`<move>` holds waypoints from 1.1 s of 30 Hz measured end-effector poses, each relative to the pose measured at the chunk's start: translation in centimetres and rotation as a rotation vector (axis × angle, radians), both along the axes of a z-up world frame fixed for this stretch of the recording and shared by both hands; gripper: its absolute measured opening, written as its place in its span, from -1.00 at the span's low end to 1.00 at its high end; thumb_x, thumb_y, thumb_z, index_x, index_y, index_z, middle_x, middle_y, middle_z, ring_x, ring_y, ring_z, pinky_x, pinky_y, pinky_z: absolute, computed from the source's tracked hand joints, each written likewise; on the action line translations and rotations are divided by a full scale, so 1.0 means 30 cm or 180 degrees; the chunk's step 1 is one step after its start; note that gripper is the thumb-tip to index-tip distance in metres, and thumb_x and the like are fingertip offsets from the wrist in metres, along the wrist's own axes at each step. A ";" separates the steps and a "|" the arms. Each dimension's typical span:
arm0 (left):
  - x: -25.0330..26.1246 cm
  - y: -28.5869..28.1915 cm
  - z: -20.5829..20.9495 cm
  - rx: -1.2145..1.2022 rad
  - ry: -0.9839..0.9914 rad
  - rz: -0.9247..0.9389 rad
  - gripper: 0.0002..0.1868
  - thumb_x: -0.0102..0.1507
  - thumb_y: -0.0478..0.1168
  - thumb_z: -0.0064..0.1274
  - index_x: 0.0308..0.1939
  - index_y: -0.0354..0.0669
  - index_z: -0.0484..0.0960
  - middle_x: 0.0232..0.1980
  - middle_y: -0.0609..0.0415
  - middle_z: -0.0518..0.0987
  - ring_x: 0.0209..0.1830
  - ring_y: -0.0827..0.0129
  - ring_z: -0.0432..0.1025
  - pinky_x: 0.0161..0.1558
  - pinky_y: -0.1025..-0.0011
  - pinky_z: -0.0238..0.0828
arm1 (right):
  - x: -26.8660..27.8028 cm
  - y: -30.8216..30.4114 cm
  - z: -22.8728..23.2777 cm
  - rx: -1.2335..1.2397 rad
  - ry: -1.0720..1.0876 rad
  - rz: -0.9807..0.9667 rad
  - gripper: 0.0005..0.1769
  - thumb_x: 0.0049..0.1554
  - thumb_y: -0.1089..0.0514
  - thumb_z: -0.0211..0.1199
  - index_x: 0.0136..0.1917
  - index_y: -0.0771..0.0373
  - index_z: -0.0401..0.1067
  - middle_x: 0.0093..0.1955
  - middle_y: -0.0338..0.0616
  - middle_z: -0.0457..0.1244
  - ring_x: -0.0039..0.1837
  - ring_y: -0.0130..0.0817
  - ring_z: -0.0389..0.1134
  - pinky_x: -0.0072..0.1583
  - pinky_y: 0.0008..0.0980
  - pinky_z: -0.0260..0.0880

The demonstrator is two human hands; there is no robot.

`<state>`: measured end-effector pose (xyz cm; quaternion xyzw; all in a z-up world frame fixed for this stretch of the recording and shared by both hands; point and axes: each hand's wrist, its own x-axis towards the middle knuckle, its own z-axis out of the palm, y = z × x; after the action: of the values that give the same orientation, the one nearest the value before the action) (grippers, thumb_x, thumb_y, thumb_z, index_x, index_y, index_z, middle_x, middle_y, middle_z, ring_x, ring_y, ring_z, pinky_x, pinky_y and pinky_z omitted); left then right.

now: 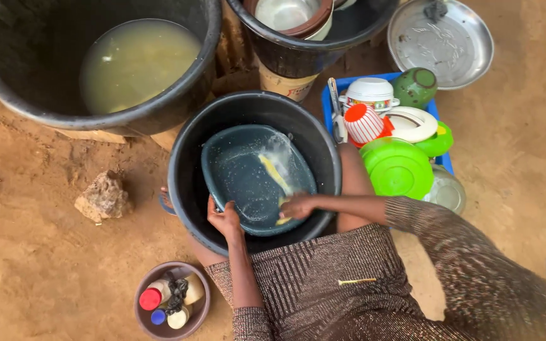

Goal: Washing and rinsing various dishes, cups, and bowls in outdoor basins.

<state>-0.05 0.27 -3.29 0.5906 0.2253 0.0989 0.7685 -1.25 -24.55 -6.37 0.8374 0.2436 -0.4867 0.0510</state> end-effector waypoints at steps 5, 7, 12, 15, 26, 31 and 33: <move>-0.005 0.011 -0.088 -0.0439 0.0407 0.0122 -0.41 0.07 -0.65 -0.07 0.19 -0.38 0.58 -0.05 0.01 0.67 -0.21 0.35 0.53 -0.15 0.40 0.50 | -0.081 -0.053 0.186 0.0940 -0.0825 -0.1070 -0.58 0.13 -0.25 0.12 0.12 -0.05 0.53 0.23 -0.10 0.29 0.36 0.04 0.13 0.31 0.22 0.08; 0.002 0.019 -0.141 -0.0549 0.0387 0.0158 -0.42 0.05 -0.65 -0.08 0.15 -0.37 0.59 -0.07 0.02 0.67 -0.21 0.35 0.53 -0.15 0.41 0.50 | -0.015 -0.040 0.397 0.0385 -0.0967 -0.0867 -0.58 0.12 -0.22 0.18 0.14 -0.01 0.53 0.30 -0.04 0.23 0.41 0.03 0.10 0.31 0.13 0.08; 0.020 0.016 -0.242 -0.0775 0.0495 0.0222 -0.50 0.04 -0.64 -0.08 0.04 -0.35 0.62 -0.17 0.03 0.65 -0.32 0.32 0.49 -0.27 0.36 0.44 | 0.201 -0.221 0.071 0.0111 -0.2534 -0.0129 -0.58 0.09 -0.01 0.20 0.21 0.06 0.48 0.49 0.09 0.11 0.55 0.07 -0.01 0.38 0.18 -0.03; 0.024 0.000 -0.255 -0.0546 0.0143 0.0280 -0.52 0.01 -0.65 -0.07 -0.02 -0.38 0.62 -0.14 0.07 0.66 -0.26 0.39 0.50 -0.19 0.42 0.46 | 0.335 -0.224 -0.102 0.0442 -0.3142 0.0456 -0.67 0.19 -0.01 0.18 0.19 0.11 0.46 0.66 0.08 -0.03 0.72 0.07 -0.20 0.61 0.20 -0.28; 0.049 -0.035 -0.174 -0.0517 0.0447 0.0365 -0.52 0.06 -0.58 0.02 0.07 -0.32 0.63 -0.18 0.06 0.67 -0.28 0.39 0.51 -0.20 0.44 0.47 | 0.497 0.264 -0.519 0.1987 -0.2051 -0.1853 -0.16 0.21 -0.28 0.12 0.58 0.16 0.06 0.67 0.02 -0.14 0.64 0.16 -0.15 0.52 0.17 -0.30; 0.062 -0.055 -0.300 -0.0391 0.0350 0.0511 -0.63 0.14 -0.52 0.12 0.04 -0.33 0.66 -0.16 0.07 0.68 -0.24 0.45 0.50 -0.15 0.50 0.45 | 0.459 0.323 -0.550 0.2447 -0.0680 -0.1058 -0.24 0.30 -0.32 -0.08 0.62 0.08 0.10 0.73 -0.05 -0.12 0.73 0.02 -0.20 0.63 0.07 -0.30; 0.060 -0.057 -0.328 -0.0371 0.0241 0.0568 -0.68 0.16 -0.49 0.16 0.01 -0.35 0.68 -0.14 0.08 0.69 -0.22 0.47 0.50 -0.12 0.52 0.43 | 0.379 0.307 -0.445 0.2630 -0.0353 -0.0526 -0.28 0.36 -0.30 -0.15 0.64 0.09 0.11 0.74 -0.03 -0.12 0.78 -0.01 -0.26 0.67 0.07 -0.40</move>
<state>1.75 -1.43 -13.13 0.5259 0.3112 0.1313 0.7806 10.11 -15.34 -19.72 0.8291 0.3471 -0.3048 -0.3150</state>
